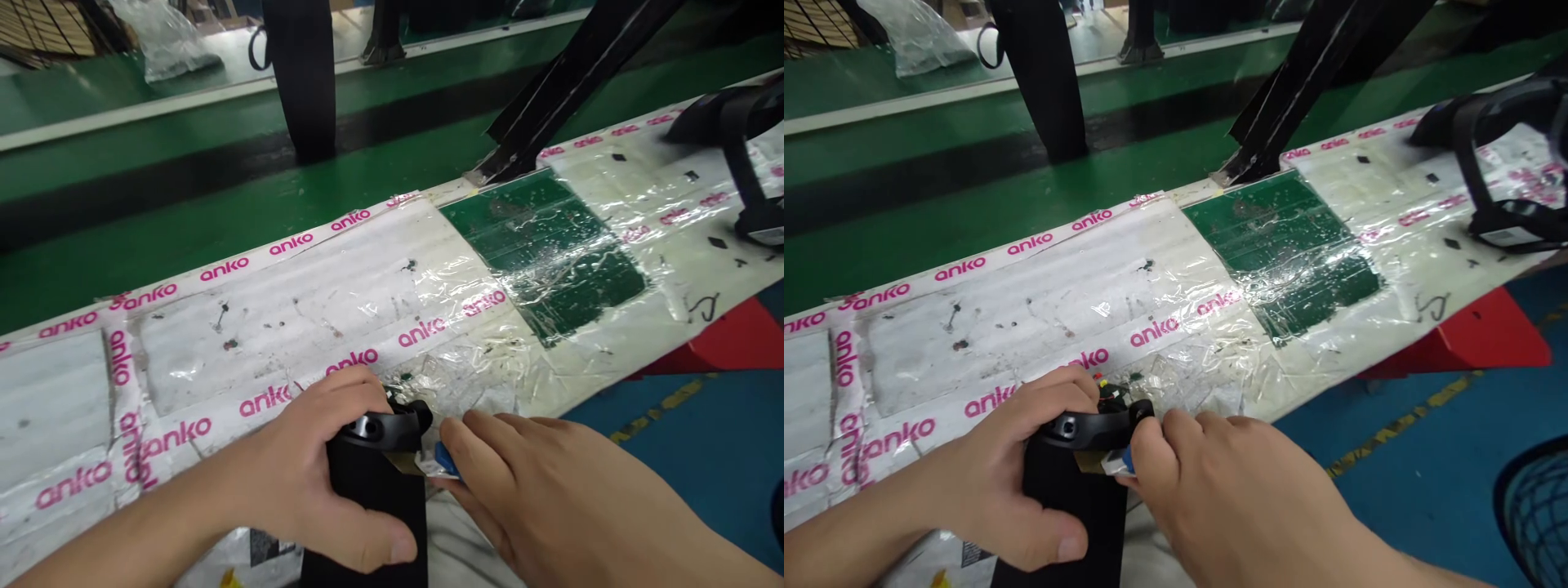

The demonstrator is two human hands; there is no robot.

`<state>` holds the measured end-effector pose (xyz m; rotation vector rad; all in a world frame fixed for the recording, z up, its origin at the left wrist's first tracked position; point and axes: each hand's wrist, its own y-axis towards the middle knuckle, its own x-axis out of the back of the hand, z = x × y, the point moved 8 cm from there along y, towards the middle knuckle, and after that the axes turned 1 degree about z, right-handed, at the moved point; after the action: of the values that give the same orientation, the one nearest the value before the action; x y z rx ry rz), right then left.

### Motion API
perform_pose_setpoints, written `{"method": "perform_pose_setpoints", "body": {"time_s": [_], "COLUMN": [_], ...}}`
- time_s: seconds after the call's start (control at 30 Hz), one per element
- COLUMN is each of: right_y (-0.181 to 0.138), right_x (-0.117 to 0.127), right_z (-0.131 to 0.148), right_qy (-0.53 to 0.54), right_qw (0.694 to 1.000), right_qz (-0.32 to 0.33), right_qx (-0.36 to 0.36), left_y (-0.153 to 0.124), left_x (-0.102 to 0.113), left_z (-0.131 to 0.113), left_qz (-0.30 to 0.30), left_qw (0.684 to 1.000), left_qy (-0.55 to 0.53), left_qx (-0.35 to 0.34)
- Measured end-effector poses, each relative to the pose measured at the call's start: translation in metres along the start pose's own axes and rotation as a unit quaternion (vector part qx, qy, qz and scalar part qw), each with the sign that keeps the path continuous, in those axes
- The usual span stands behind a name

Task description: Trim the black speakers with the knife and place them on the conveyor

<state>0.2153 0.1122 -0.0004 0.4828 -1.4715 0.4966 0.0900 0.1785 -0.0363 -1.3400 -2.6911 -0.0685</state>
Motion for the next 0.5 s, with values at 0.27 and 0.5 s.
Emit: {"method": "perform_pose_setpoints", "body": {"time_s": [0.27,0.5], "right_y": [0.014,0.009], "right_x": [0.01,0.032], "right_z": [-0.007,-0.021], "right_qy": [0.029,0.019], "right_qw": [0.997,0.996], "right_qz": [0.072,0.089], "right_qx": [-0.02,-0.004], "left_y": [0.0,-0.007], "left_x": [0.0,0.002], "left_z": [-0.002,0.0], "left_qz": [0.009,-0.026], "left_qw": [0.998,0.998], "left_qy": [0.013,0.04], "left_qx": [0.053,0.028]}}
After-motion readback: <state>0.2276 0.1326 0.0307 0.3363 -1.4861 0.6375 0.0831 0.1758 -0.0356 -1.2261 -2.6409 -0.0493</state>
